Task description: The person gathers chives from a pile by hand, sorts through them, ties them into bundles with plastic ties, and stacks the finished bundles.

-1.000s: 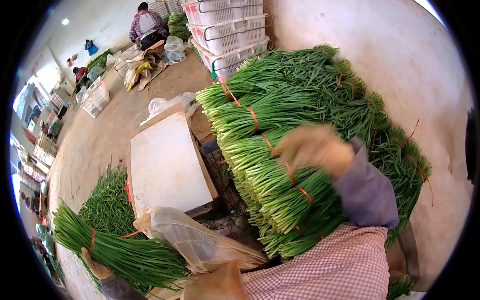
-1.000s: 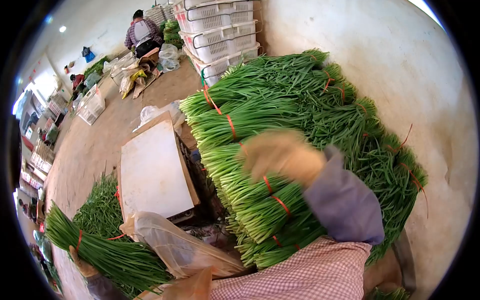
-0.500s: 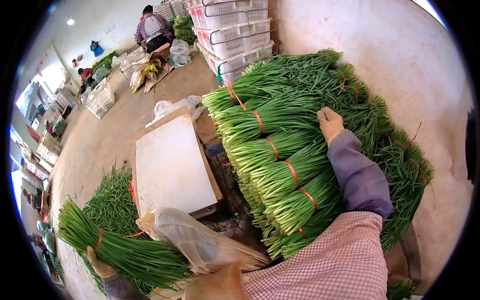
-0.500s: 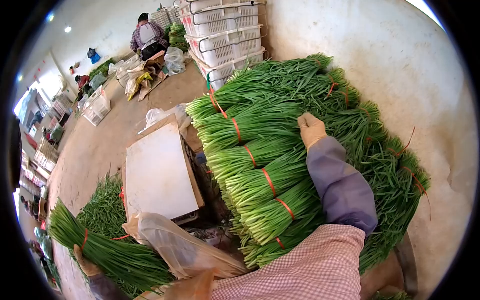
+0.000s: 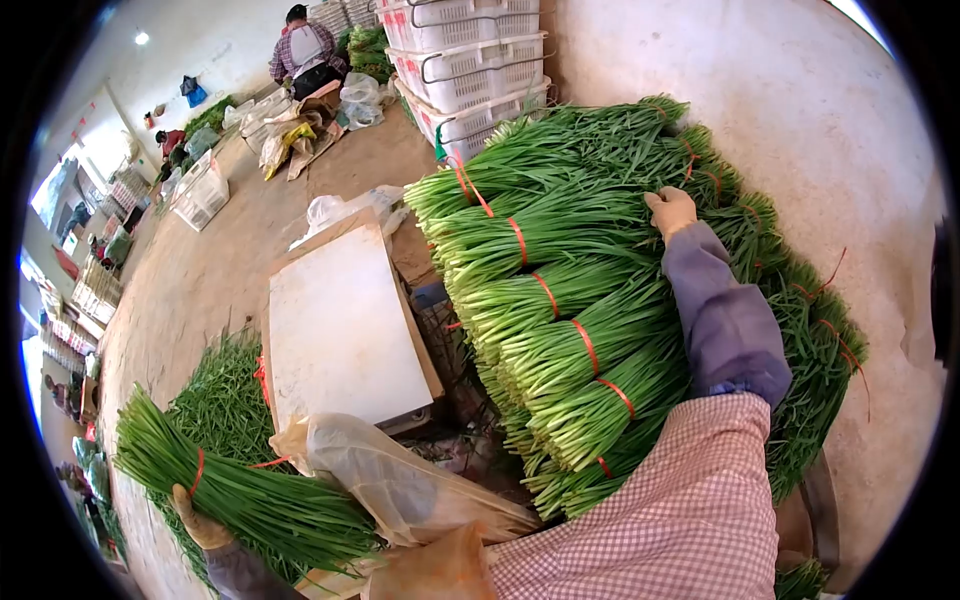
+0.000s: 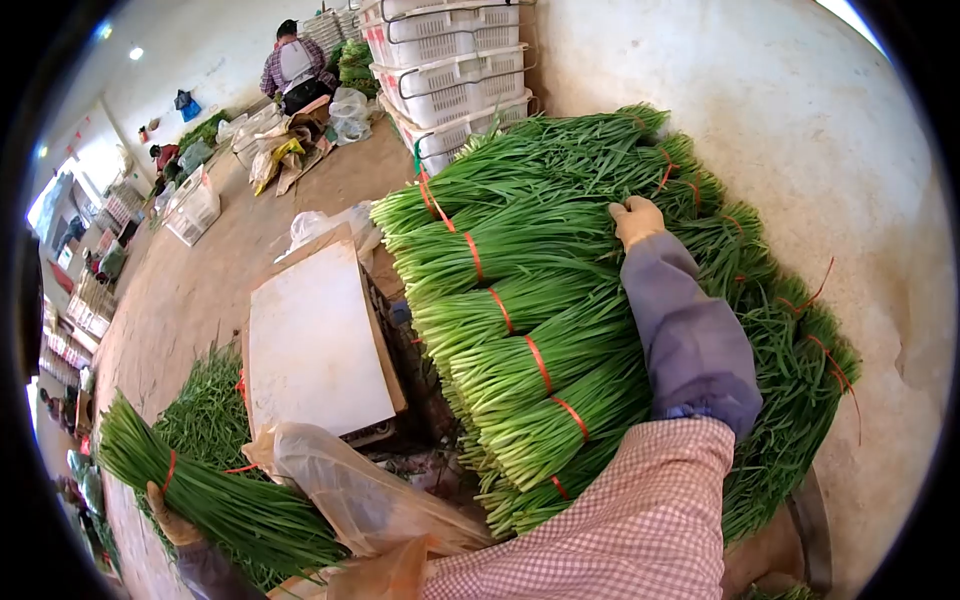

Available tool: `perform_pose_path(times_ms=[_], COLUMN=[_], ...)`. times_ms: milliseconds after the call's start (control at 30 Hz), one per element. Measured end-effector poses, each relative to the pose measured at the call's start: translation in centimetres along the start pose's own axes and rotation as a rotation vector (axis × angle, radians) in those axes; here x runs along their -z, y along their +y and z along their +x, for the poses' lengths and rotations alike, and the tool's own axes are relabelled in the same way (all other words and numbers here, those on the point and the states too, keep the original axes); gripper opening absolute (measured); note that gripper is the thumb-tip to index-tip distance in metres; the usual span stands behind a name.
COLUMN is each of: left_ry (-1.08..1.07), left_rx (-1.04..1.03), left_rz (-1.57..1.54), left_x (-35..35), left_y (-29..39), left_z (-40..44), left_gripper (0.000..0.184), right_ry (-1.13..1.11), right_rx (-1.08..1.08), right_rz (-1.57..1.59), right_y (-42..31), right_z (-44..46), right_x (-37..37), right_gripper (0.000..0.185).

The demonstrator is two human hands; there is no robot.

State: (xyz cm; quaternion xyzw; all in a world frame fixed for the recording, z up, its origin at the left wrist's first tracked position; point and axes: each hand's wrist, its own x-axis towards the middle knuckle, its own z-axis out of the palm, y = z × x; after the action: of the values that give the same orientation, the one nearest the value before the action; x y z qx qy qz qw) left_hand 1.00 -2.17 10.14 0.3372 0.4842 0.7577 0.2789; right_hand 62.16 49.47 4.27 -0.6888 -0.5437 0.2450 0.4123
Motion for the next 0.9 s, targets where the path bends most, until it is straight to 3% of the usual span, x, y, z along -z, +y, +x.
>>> perform_pose_path(times_ms=[100,133,200,300,400,467,533,567,667,700,733,800,833,867,900], left_ry=[0.023,0.034,0.045,0.05,0.099,0.099,0.103,0.109,0.048,0.027,0.005,-0.01,0.041,0.033,0.029], left_rx=[-0.053,-0.055,-0.036,0.022,0.018,0.033,0.011,-0.022,-0.069,-0.06,-0.052,-0.024,-0.03,-0.04,-0.052], left_rz=[0.082,0.055,0.008,-0.027,-0.007,-0.066,-0.069,-0.043,-0.02,-0.014,-0.009,0.018,-0.003,0.015,0.033], left_x=[0.6,-0.4,-1.9,-1.3,0.9,1.2,1.7,2.1,0.7,0.5,0.3,1.4,1.5,1.1,0.3], left_y=[0.4,0.7,1.1,1.0,0.0,-0.8,-1.2,-1.2,-0.3,0.1,0.5,1.2,1.0,1.2,1.4], left_z=[-0.5,-0.7,-1.2,-1.3,-0.9,-0.8,-0.8,-1.0,-1.9,-2.0,-2.2,-2.3,-2.3,-2.3,-2.3], left_gripper=[0.061,0.061,0.062,0.06,0.06,0.06,0.06,0.06,0.061,0.062,0.062,0.064,0.067,0.067,0.068], right_ry=[-0.039,0.067,-0.068,-0.135,-0.28,-0.094,0.02,-0.028,0.034,-0.156,-0.35,-0.556,-0.751,-0.97,-1.189], right_rx=[0.098,0.111,0.152,0.199,0.077,0.403,0.581,0.538,0.57,0.295,0.108,0.066,0.15,0.083,0.628], right_rz=[0.461,0.495,0.601,0.541,0.274,-0.084,-0.534,-0.579,-0.229,0.16,0.351,0.521,0.676,0.897,0.41], right_y=[2.7,1.9,1.0,0.5,0.3,2.2,3.0,3.4,3.3,0.5,-3.8,-9.9,-10.5,-9.3,-12.8], right_z=[2.3,1.3,-1.8,-5.6,-7.4,-7.7,-7.5,-7.0,-7.9,-9.5,-12.4,-18.2,-20.9,-23.6,-26.0], right_x=[-0.7,0.0,3.2,5.0,5.3,3.3,1.9,1.3,-0.1,-0.6,0.0,-0.7,-2.0,-4.9,-3.7], right_gripper=[0.017,0.014,0.011,0.009,0.014,0.028,0.027,0.023,0.018,0.017,0.016,0.009,0.01,0.016,0.029])
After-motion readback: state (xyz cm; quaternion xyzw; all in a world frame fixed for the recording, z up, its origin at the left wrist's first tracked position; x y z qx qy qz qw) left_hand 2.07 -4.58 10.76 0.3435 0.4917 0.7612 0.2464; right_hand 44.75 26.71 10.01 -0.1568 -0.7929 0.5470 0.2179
